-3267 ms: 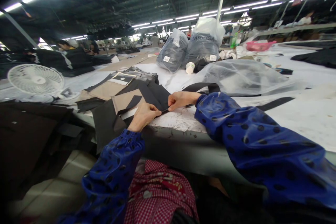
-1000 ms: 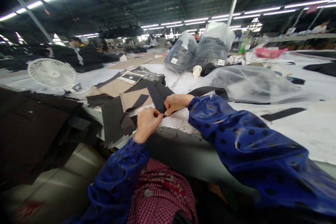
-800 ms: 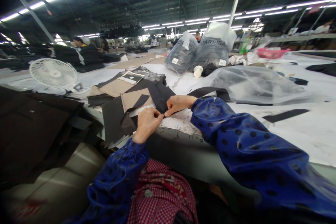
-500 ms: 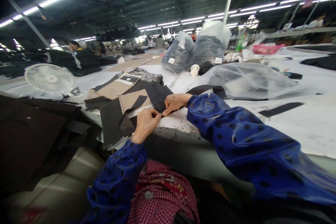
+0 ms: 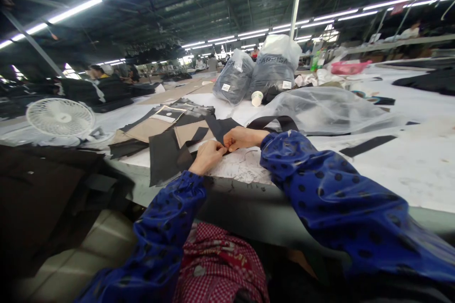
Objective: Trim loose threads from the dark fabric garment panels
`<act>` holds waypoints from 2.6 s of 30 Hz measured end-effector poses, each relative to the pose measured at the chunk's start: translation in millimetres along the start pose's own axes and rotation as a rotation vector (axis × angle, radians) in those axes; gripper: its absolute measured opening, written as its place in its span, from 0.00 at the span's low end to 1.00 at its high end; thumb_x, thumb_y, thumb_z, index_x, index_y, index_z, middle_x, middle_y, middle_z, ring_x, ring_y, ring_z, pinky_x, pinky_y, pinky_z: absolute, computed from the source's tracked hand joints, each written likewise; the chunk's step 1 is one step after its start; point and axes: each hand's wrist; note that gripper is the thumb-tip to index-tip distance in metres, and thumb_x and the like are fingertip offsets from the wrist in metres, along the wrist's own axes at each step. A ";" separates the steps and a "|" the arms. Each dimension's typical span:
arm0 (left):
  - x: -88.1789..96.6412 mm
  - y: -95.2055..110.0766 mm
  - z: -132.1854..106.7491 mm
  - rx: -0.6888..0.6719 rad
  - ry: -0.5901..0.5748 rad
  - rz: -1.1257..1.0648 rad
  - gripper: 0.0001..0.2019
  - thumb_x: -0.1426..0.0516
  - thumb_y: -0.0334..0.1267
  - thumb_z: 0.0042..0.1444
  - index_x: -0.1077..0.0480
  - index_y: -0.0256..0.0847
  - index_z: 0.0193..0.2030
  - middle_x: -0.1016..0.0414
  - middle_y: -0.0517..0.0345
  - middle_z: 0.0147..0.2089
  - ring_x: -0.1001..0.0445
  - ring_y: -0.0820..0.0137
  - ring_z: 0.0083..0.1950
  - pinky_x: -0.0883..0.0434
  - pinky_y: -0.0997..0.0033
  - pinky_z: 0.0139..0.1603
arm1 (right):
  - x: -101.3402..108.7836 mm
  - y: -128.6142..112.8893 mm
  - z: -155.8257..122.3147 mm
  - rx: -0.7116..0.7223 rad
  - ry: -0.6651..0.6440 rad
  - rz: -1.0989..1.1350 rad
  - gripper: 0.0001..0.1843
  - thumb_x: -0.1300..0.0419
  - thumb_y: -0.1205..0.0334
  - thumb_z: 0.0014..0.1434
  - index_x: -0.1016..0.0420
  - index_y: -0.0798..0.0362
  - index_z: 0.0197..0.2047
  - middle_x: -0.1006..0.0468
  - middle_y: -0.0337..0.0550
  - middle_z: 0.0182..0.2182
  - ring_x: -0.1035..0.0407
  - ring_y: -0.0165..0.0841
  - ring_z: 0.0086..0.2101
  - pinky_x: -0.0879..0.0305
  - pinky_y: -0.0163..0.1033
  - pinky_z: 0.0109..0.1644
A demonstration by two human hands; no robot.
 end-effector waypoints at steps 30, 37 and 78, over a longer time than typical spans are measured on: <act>-3.2 -10.6 -25.3 0.232 0.148 -0.002 0.10 0.44 0.40 0.51 0.21 0.43 0.31 0.19 0.50 0.36 0.24 0.58 0.44 0.33 0.62 0.45 | -2.8 -6.5 3.2 -0.186 -0.015 0.042 0.16 0.36 0.51 0.51 0.24 0.56 0.32 0.23 0.40 0.27 0.32 0.31 0.30 0.42 0.33 0.32; -2.3 -11.0 -24.5 0.196 0.117 0.012 0.10 0.44 0.39 0.52 0.21 0.43 0.32 0.19 0.48 0.37 0.24 0.56 0.46 0.33 0.61 0.47 | 0.8 -46.9 17.7 -0.338 -0.020 -0.401 0.12 0.33 0.55 0.51 0.23 0.55 0.33 0.22 0.46 0.36 0.30 0.37 0.37 0.44 0.34 0.32; 8.0 -45.1 -57.0 0.188 0.276 -0.033 0.07 0.42 0.38 0.51 0.25 0.42 0.25 0.21 0.55 0.39 0.30 0.59 0.47 0.38 0.59 0.47 | -4.9 -67.9 48.8 -0.334 -0.072 -0.391 0.17 0.31 0.50 0.45 0.25 0.55 0.30 0.23 0.51 0.34 0.30 0.44 0.39 0.42 0.38 0.34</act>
Point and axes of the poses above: each hand's wrist, its own z-axis towards the middle knuckle, its own x-axis out of the back of the hand, y = z × x
